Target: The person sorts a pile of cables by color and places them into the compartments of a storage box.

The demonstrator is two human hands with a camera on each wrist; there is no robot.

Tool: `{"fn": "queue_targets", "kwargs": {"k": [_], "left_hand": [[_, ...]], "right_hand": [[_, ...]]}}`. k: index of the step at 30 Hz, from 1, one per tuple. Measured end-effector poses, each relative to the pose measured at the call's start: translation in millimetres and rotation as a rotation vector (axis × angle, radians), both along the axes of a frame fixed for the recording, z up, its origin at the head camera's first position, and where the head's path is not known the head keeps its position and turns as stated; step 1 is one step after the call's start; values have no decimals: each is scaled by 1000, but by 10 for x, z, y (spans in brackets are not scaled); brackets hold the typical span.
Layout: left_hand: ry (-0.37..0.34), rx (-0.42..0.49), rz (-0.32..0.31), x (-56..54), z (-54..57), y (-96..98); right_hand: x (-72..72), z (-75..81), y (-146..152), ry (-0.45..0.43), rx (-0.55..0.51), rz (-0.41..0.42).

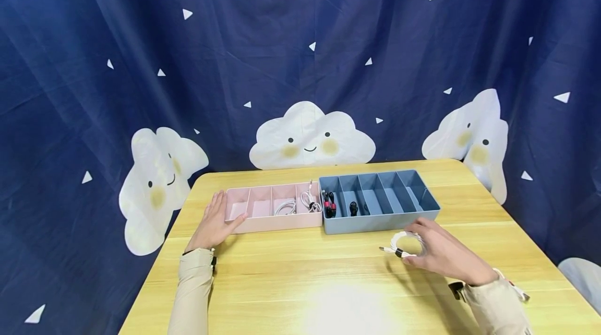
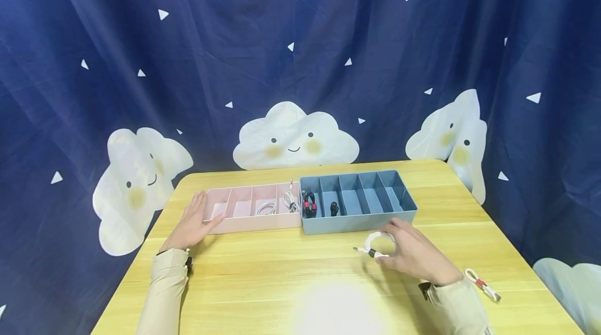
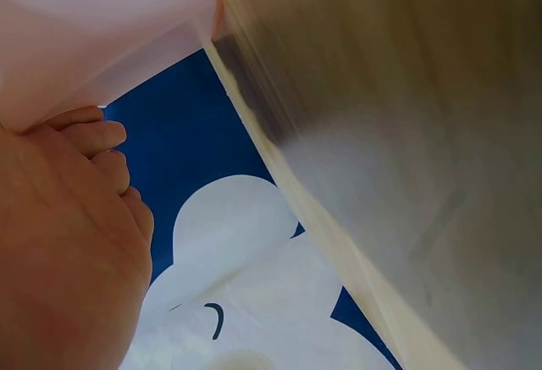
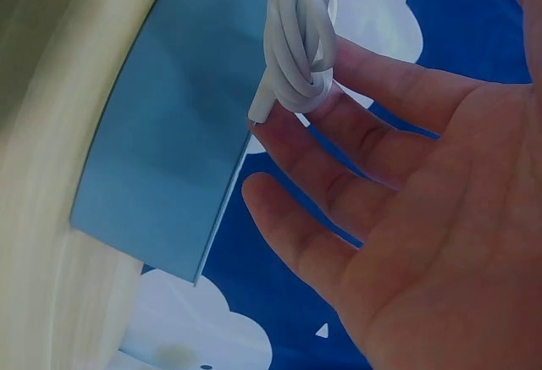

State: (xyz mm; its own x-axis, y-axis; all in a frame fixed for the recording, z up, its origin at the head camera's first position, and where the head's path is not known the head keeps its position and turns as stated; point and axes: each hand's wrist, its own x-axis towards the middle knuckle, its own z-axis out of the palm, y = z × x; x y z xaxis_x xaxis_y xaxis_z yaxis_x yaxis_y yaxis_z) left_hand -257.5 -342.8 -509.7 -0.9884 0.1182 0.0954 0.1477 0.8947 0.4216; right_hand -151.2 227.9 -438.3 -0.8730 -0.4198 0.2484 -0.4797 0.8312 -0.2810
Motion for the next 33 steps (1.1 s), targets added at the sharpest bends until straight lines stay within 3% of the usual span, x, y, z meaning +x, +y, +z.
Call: {"fn": "queue_targets", "kwargs": {"k": [33], "left_hand": [[-7, 1, -2, -15, 2, -8]], "right_hand": [[-214, 166, -182, -44, -15, 52]]}}
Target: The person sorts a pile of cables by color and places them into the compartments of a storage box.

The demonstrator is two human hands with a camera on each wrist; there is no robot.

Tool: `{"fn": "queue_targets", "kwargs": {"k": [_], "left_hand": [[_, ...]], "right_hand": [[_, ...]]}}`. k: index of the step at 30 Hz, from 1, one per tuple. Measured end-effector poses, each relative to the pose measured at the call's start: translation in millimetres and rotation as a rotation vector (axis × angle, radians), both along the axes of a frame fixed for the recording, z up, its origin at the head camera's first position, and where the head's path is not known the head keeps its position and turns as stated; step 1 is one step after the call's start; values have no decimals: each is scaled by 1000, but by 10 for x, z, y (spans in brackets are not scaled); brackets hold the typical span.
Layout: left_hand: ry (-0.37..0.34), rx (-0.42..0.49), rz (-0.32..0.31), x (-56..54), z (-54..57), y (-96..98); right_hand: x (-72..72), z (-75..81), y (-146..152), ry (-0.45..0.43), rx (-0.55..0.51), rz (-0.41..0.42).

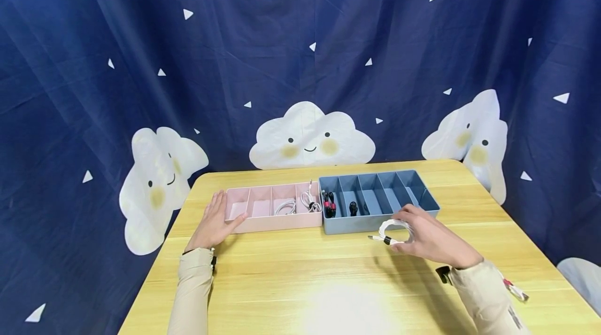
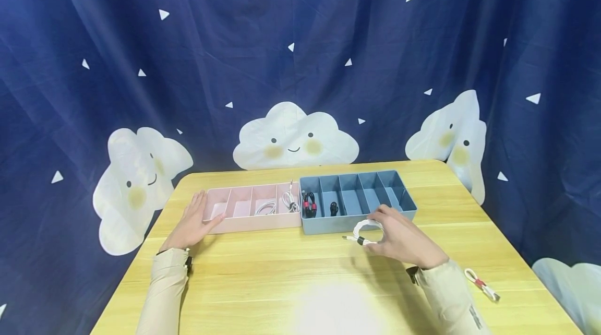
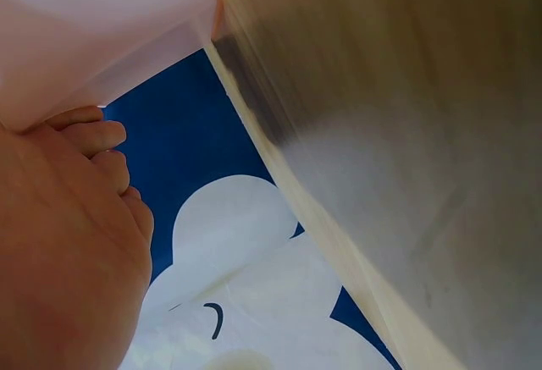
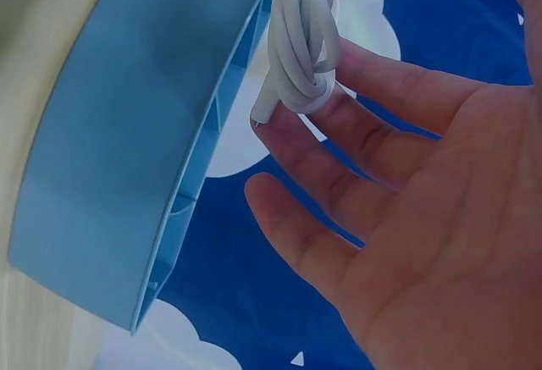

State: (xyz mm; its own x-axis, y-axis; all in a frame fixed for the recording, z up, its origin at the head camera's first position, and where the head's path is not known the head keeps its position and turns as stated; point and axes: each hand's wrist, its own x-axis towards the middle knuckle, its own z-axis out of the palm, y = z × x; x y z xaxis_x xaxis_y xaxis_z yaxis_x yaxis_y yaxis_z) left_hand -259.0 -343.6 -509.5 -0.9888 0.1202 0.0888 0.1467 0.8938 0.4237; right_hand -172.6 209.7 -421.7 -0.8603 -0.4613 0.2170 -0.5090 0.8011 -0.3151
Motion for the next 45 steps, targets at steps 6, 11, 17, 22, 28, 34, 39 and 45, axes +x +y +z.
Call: {"fn": "queue_targets", "kwargs": {"k": [6, 11, 17, 22, 28, 34, 39, 45], "left_hand": [[-3, -4, 2, 3, -5, -12], [-2, -4, 2, 10, 4, -10], [8, -4, -3, 18, 21, 9], [15, -7, -4, 19, 22, 22], [16, -6, -4, 7, 18, 19], [20, -4, -5, -8, 4, 5], [19, -11, -3, -9, -19, -8], [11, -3, -5, 0, -19, -7]], "right_hand": [[-40, 46, -67, 2, 2, 9], [-90, 77, -126, 39, 11, 24], [-147, 133, -206, 60, -3, 53], [-184, 181, -266, 35, 10, 58], [-237, 215, -330, 13, 10, 58], [-305, 245, -392, -8, 2, 66], [-357, 276, -449, -27, -8, 60], [-423, 283, -500, -50, -17, 56]]}}
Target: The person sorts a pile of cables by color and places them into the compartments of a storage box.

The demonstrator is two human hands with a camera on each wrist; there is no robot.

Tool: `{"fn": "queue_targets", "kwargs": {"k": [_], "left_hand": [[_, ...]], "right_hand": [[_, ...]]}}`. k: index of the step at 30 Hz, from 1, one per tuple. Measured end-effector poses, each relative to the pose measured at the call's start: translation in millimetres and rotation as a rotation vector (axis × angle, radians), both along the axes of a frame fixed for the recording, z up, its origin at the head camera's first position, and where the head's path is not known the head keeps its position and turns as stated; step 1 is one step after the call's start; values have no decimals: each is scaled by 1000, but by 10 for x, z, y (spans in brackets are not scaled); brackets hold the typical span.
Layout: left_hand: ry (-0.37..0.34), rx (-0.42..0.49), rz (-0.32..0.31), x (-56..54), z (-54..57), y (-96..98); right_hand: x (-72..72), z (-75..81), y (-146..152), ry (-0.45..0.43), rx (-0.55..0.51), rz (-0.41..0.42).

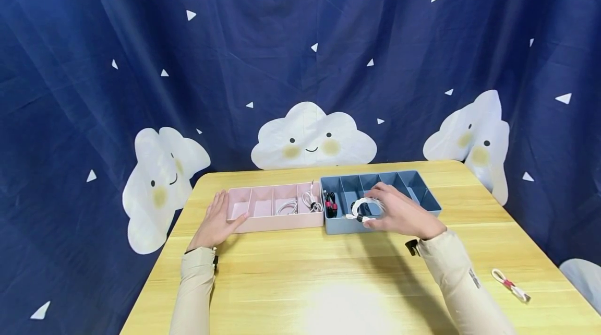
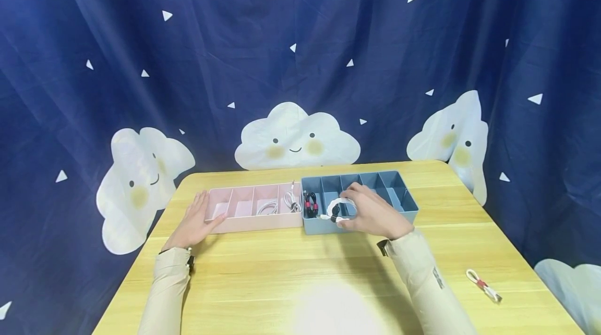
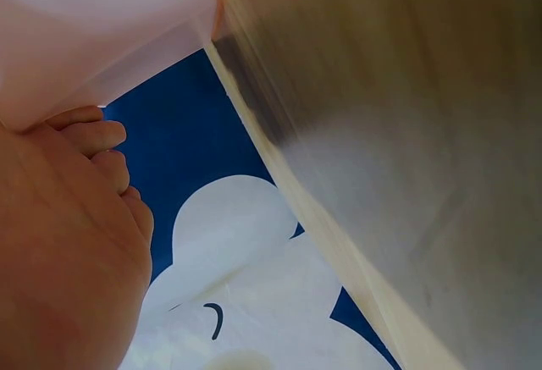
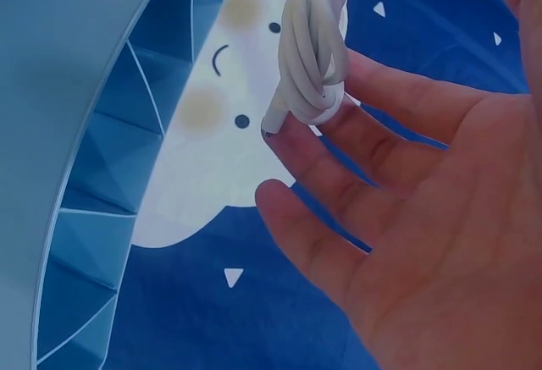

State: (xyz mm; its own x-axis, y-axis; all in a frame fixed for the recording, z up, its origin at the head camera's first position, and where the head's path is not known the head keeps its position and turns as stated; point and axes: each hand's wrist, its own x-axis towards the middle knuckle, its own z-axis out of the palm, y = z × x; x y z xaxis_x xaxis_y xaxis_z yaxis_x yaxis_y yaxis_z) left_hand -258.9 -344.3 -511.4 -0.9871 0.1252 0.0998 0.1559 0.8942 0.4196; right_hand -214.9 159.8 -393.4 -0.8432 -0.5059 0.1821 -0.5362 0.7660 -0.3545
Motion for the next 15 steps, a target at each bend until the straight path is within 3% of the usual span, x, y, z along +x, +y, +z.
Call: {"fn": "queue_targets", "kwargs": {"k": [15], "left_hand": [[-5, 21, -6, 36, 57, 30]], "right_hand": [[-148, 51, -132, -40, -17, -2]]}}
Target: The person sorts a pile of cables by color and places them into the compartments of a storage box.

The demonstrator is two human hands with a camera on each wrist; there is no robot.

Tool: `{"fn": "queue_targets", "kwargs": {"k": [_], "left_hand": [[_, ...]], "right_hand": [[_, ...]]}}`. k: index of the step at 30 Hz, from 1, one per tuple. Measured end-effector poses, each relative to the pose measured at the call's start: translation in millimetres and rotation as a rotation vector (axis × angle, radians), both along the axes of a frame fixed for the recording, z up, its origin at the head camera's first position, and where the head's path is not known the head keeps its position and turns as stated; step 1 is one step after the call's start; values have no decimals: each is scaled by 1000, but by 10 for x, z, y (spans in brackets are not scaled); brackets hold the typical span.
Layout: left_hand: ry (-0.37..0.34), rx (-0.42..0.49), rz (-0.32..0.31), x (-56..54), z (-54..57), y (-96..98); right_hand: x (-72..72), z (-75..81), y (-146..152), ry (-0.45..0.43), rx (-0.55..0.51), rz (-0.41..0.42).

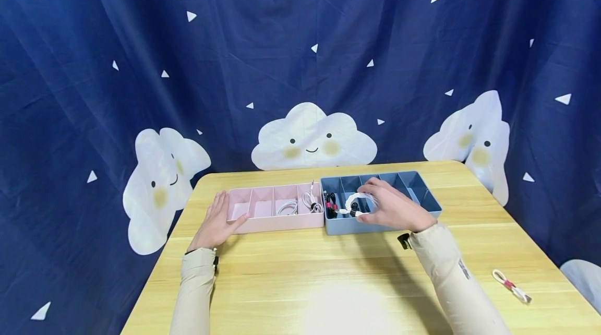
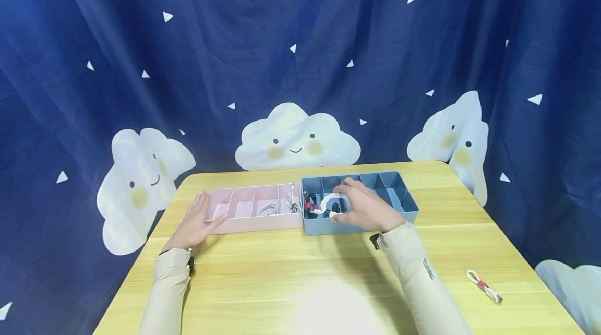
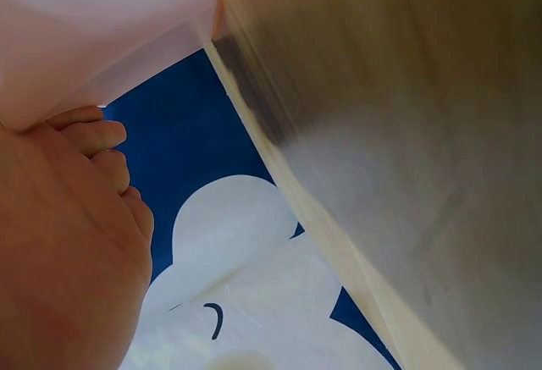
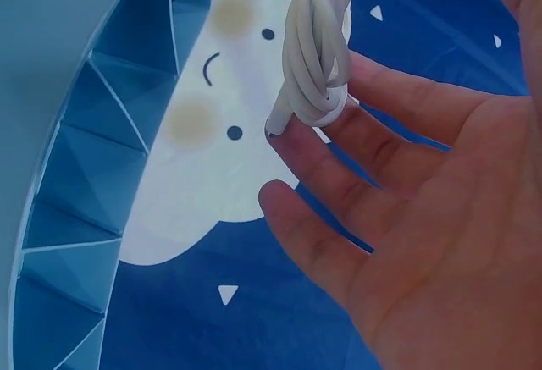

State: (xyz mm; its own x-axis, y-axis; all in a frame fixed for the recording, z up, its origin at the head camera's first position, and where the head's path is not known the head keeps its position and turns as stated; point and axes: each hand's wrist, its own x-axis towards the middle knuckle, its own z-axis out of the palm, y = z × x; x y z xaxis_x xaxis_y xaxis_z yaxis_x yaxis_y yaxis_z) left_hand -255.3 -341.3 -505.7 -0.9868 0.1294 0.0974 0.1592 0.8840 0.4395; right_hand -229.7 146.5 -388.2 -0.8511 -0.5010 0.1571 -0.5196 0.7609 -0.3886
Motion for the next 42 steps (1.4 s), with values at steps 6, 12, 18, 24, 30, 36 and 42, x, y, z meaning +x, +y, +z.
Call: {"fn": "queue_targets", "kwargs": {"k": [6, 12, 18, 24, 30, 36, 42], "left_hand": [[0, 3, 1, -8, -7, -2], [4, -2, 3, -8, -13, -4], [3, -3, 5, -5, -16, -4], [5, -7, 4, -17, -28, -11], [0, -13, 7, -24, -40, -21], [2, -6, 6, -21, -51, -27], [9, -12, 6, -26, -57, -29]], "right_hand": [[-34, 25, -63, -15, -8, 2], [-60, 48, -126, -25, -9, -1], [-96, 47, -164, -19, -26, 14], [-131, 66, -220, -28, -16, 16], [-154, 88, -296, -50, -14, 12], [-199, 78, -358, -56, -19, 27], [-243, 82, -427, -31, -15, 43]]}}
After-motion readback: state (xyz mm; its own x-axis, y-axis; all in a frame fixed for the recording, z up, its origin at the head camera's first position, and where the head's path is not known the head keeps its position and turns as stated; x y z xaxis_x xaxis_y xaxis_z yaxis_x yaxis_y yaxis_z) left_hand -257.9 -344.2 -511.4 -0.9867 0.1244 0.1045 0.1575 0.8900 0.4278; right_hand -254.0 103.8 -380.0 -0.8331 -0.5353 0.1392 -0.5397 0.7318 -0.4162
